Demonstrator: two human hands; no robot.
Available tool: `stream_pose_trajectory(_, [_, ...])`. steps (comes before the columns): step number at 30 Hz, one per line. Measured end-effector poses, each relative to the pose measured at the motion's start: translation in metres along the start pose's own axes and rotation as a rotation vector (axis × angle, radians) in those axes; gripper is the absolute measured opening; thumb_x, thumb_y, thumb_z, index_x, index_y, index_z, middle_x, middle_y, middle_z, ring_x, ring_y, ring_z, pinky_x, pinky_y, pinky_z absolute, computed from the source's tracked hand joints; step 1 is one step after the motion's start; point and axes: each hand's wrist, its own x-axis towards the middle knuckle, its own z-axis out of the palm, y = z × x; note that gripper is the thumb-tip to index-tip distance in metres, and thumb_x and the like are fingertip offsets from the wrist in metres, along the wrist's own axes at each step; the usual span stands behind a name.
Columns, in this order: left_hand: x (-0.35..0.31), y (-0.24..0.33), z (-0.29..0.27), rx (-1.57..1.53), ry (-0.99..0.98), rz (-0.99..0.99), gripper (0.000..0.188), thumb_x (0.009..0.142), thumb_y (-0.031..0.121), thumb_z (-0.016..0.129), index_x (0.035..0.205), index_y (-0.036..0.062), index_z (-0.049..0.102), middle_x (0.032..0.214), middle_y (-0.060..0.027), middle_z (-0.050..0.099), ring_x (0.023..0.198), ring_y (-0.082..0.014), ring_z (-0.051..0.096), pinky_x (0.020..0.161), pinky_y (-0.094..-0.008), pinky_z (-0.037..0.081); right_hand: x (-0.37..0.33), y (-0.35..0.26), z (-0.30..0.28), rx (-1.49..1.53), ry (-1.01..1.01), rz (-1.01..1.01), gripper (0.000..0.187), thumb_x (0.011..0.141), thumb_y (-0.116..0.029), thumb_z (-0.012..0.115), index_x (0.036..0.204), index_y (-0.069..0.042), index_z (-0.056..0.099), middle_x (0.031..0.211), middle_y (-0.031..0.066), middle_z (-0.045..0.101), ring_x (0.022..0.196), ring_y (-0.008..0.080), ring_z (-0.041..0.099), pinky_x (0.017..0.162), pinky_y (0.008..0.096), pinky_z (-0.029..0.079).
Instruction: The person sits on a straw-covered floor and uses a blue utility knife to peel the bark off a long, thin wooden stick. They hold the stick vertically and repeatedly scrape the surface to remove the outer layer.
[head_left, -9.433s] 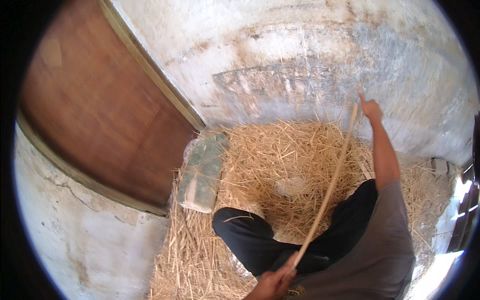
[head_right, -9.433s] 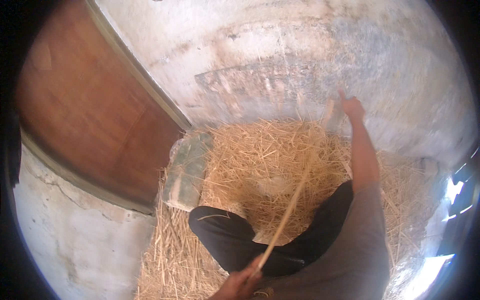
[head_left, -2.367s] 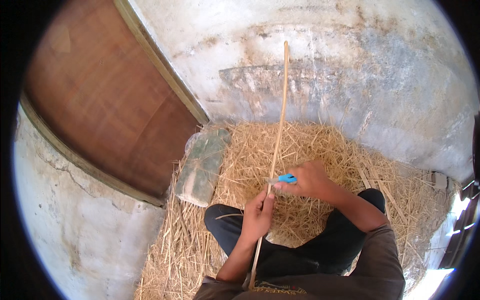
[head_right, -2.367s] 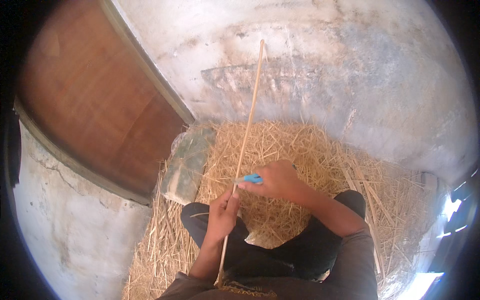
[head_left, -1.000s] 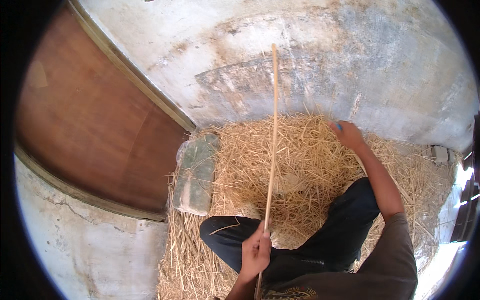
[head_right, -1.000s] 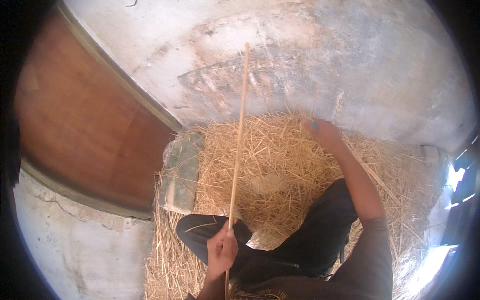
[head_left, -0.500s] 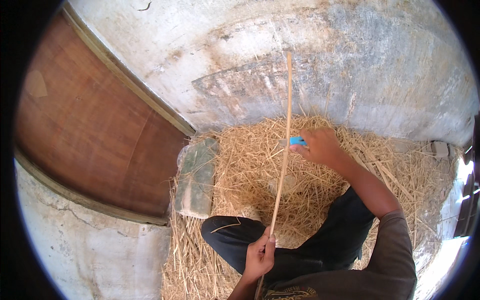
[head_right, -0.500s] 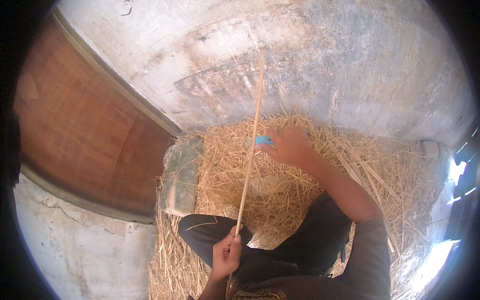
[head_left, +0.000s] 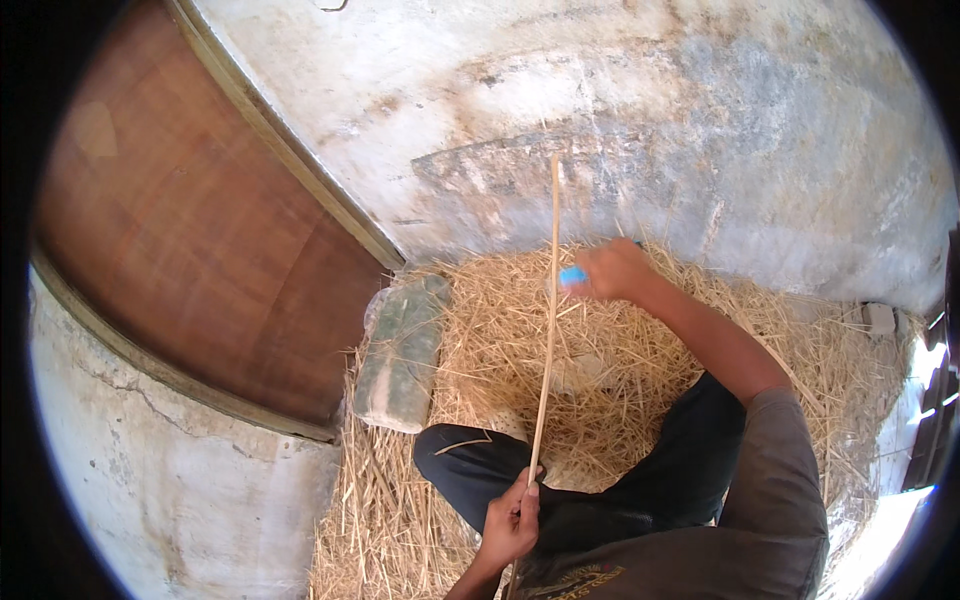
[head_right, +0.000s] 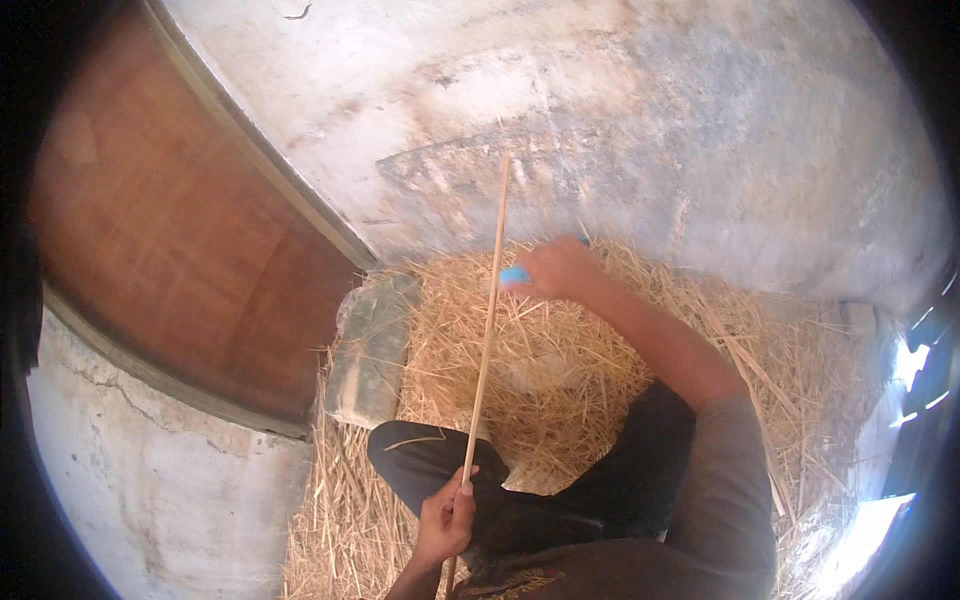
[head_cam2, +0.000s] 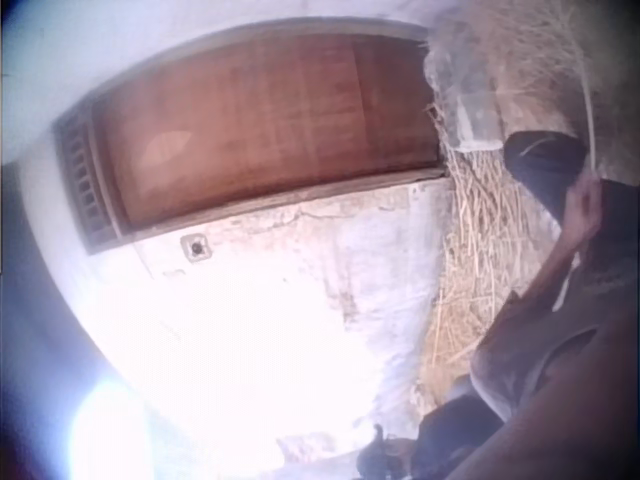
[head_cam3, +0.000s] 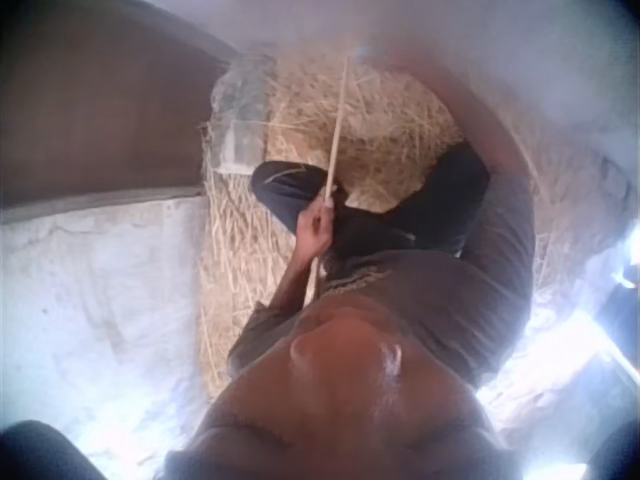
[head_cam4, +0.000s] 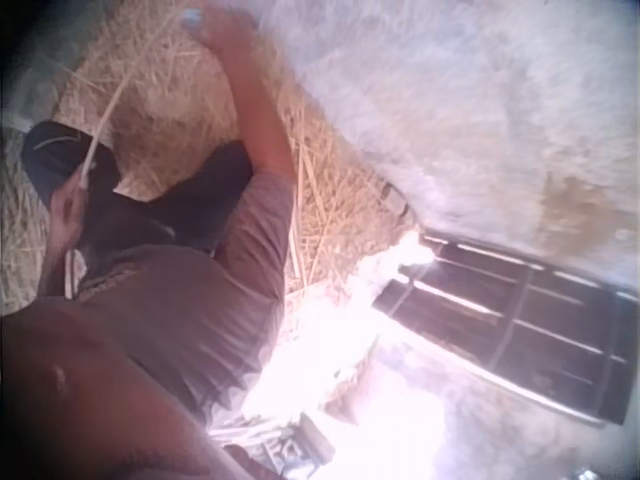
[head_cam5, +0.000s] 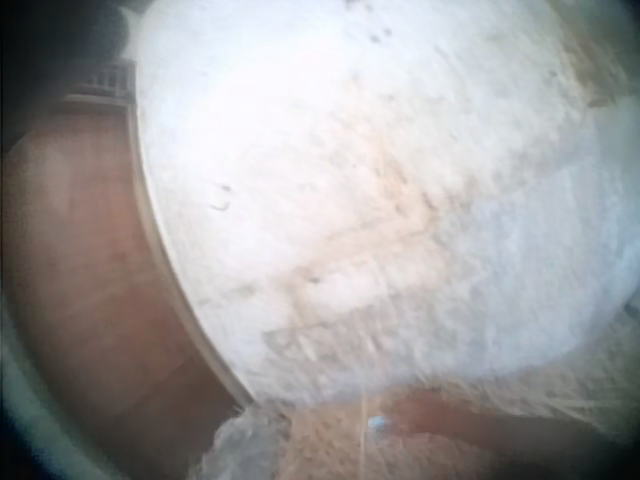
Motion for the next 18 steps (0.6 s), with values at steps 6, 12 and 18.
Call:
stream_pose_trajectory(6, [-0.041, -0.022, -0.01, 0.176, -0.019, 0.07, 0.042, 0.099, 0.029, 0.045, 0.133, 0.0045, 0.05, 0.063, 0.0018, 0.05, 0.056, -0.0092, 0.047, 0.053, -0.0282, 0.042, 0.027, 0.071, -0.013, -0.235, 0.035, 0.116, 0.073, 0.085, -0.075, 0.034, 0.086, -0.008, 0.063, 0.054, 0.0085, 0.057, 0.052, 0.0252, 0.061, 0.047, 0.04, 0.045])
stream_pose_trajectory(12, [-0.044, 0.011, -0.013, 0.053, 0.031, -0.152, 0.04, 0.099, 0.031, 0.045, 0.125, 0.0024, 0.057, 0.067, 0.0011, 0.05, 0.063, -0.0086, 0.045, 0.058, -0.0257, 0.04, 0.051, 0.1, 0.002, -0.262, 0.094, 0.079, 0.075, 0.084, -0.076, 0.032, 0.079, -0.007, 0.062, 0.05, 0.0086, 0.055, 0.045, 0.0284, 0.055, 0.043, 0.0424, 0.041])
stream_pose_trajectory(18, [-0.041, -0.035, -0.013, 0.079, 0.106, 0.151, 0.04, 0.099, 0.031, 0.045, 0.126, 0.0042, 0.057, 0.068, 0.005, 0.047, 0.064, -0.0061, 0.044, 0.057, -0.0228, 0.037, 0.067, 0.075, 0.003, -0.174, -0.034, 0.161, 0.078, 0.088, -0.074, 0.028, 0.077, -0.004, 0.061, 0.048, 0.0094, 0.051, 0.044, 0.0239, 0.052, 0.046, 0.0394, 0.042])
